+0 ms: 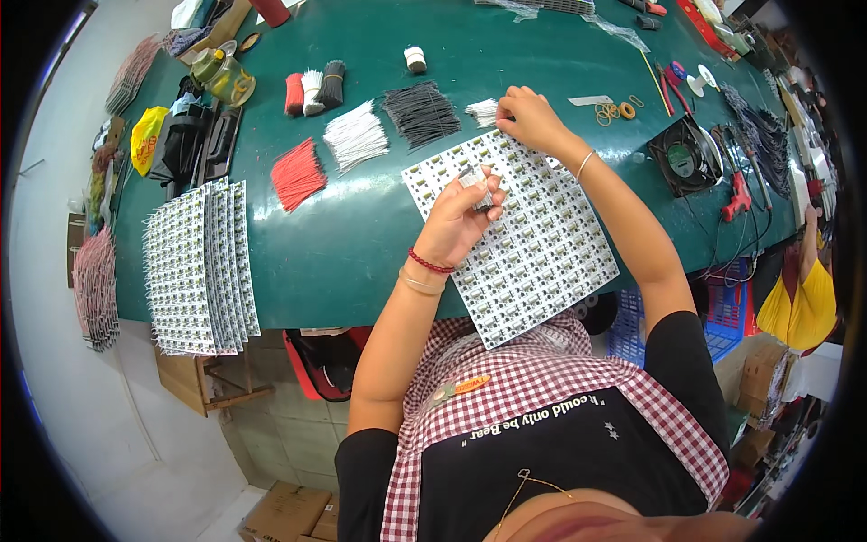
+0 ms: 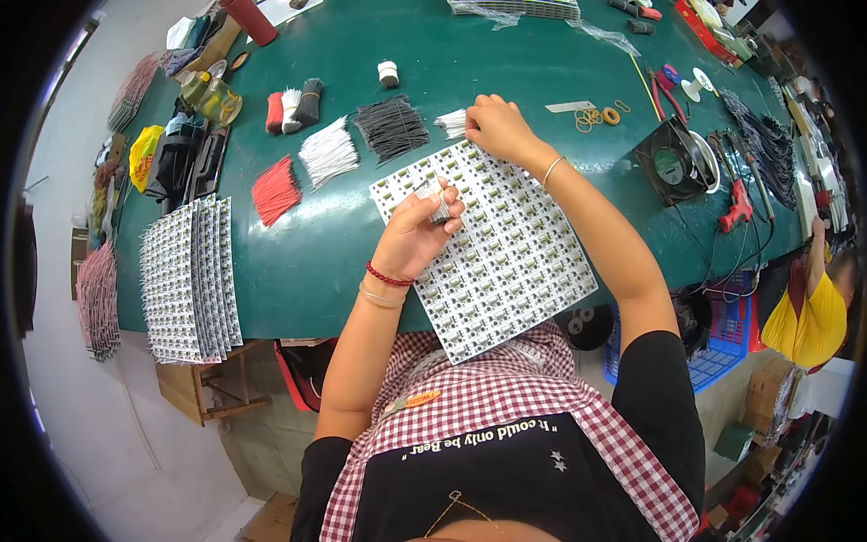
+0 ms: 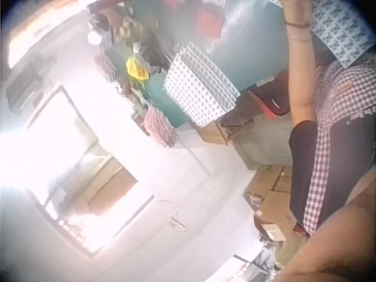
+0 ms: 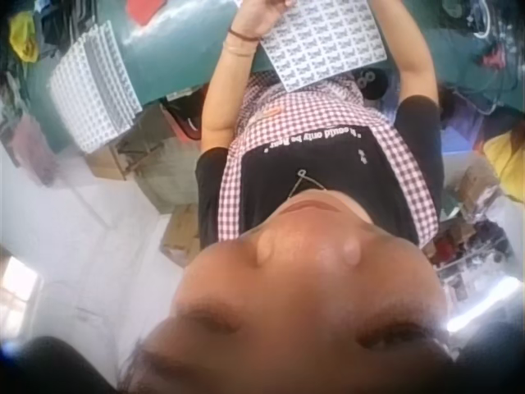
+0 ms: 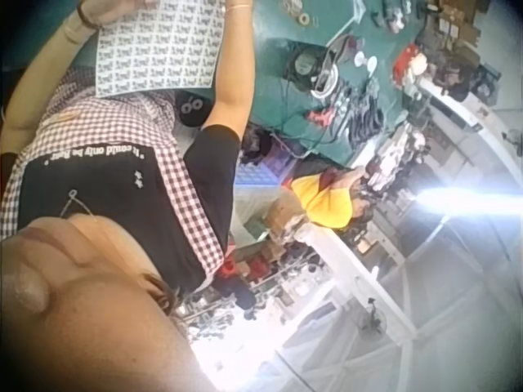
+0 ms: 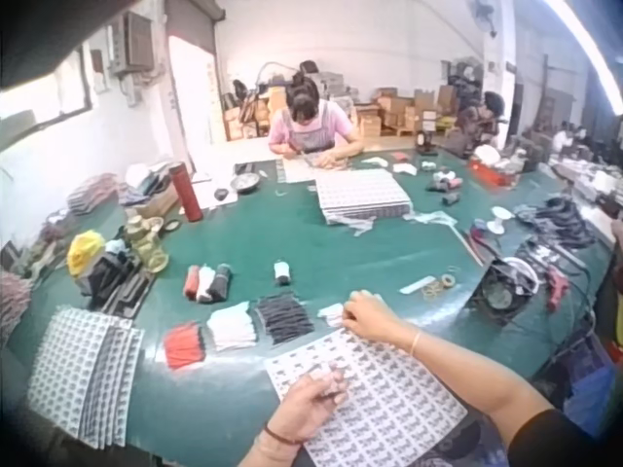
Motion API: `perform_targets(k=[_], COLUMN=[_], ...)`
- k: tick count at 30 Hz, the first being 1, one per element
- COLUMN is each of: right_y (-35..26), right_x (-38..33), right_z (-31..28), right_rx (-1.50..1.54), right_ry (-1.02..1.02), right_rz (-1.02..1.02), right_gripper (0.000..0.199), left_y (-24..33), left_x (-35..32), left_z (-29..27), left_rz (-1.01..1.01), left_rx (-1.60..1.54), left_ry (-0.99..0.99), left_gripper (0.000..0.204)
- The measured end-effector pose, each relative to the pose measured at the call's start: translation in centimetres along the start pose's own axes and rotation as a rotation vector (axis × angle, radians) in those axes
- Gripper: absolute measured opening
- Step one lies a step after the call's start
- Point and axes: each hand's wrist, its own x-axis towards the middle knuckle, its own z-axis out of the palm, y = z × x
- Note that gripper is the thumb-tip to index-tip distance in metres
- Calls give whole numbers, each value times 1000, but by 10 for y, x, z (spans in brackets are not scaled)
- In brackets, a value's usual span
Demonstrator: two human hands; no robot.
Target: The person uses a red hot air gun to apply heat to a white LED panel on a green workbench. They repeatedly move the tool across the surface of the panel, then set it down and handle a small roll of white tape or wire.
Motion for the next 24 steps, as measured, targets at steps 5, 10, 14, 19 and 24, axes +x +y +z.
perform_targets(k=[5, 10, 14, 19, 24], right_y=[-4, 0, -5, -80, -100], right_x=[1, 0, -2, -50, -88], right_z=[3, 0, -15, -55, -53], right_rx=[-41, 33, 239, 535, 339], right_ry=[-17, 37, 103, -77, -77], right_rz=[55, 34, 116, -307, -303], right_gripper=[9, 7, 12, 56, 73], left_y=[6, 3, 1, 0, -7], left_x=[-2, -2, 0, -3, -7], left_z=[0, 0, -6, -2, 5], left_rz=[31, 6, -1, -28, -133], left_rx=[-47, -27, -71, 60, 171], left_ry=[26, 20, 6, 64, 32], left_gripper=[19, 18, 17, 26, 34])
